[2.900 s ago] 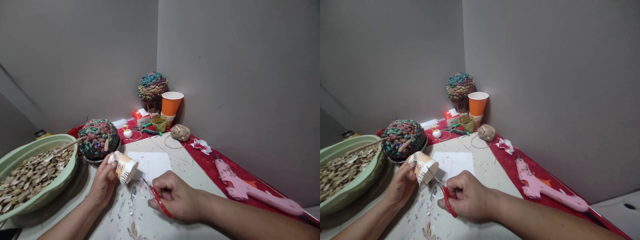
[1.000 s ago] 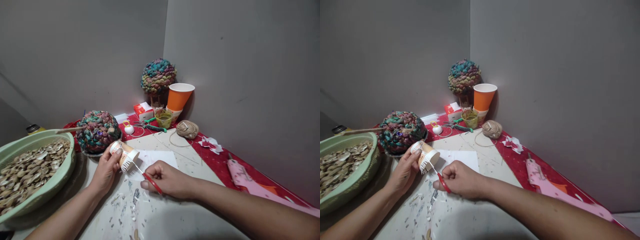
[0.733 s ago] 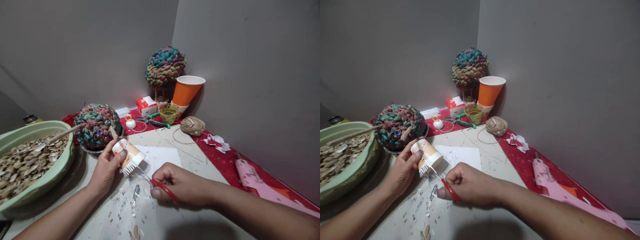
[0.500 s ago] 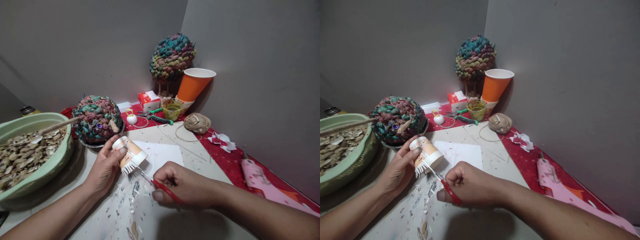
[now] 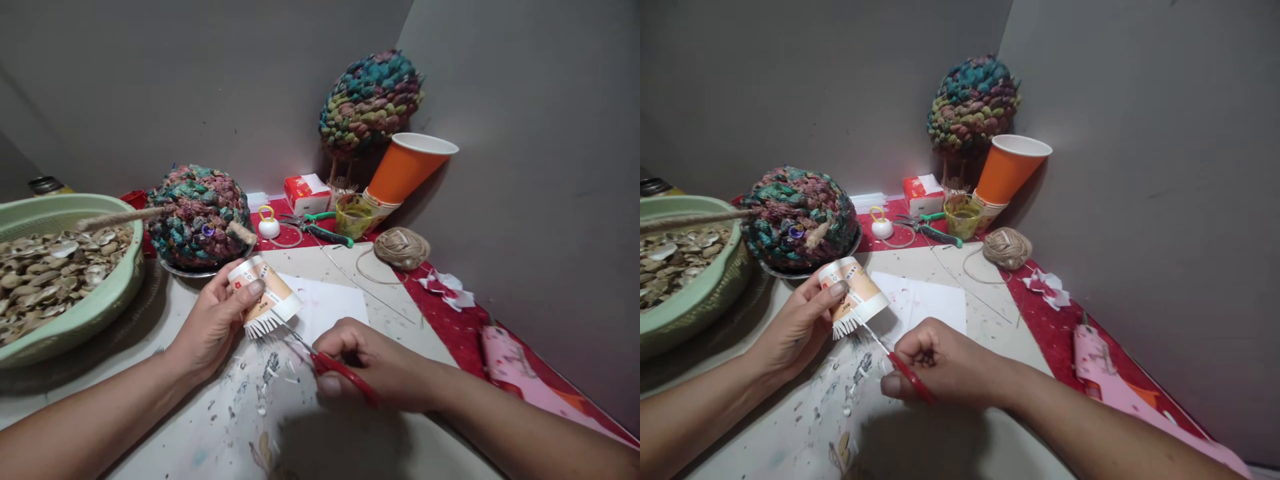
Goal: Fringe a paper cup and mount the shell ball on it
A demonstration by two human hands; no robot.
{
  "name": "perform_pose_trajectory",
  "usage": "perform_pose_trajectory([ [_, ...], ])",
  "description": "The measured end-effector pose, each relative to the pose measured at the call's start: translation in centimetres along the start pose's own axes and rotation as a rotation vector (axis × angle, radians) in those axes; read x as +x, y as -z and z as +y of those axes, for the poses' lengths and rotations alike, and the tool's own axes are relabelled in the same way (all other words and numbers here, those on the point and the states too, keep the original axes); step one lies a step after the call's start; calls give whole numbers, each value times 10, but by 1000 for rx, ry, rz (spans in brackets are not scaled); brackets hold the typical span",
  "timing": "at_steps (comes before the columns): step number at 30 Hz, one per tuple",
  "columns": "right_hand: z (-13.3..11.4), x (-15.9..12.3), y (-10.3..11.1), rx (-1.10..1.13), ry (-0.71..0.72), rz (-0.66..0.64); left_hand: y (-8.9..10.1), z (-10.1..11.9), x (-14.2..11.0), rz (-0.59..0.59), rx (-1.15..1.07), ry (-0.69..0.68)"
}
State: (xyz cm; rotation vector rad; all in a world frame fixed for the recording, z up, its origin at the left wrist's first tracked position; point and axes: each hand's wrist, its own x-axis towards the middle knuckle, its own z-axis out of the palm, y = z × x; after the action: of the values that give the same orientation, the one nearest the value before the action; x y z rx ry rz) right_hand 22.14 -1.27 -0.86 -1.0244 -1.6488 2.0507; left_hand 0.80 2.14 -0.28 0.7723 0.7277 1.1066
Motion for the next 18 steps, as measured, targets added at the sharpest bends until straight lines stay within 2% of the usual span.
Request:
perform_pose_trajectory([
  [18, 2, 0, 1, 0, 12, 22, 0, -1, -1, 17, 8, -27],
])
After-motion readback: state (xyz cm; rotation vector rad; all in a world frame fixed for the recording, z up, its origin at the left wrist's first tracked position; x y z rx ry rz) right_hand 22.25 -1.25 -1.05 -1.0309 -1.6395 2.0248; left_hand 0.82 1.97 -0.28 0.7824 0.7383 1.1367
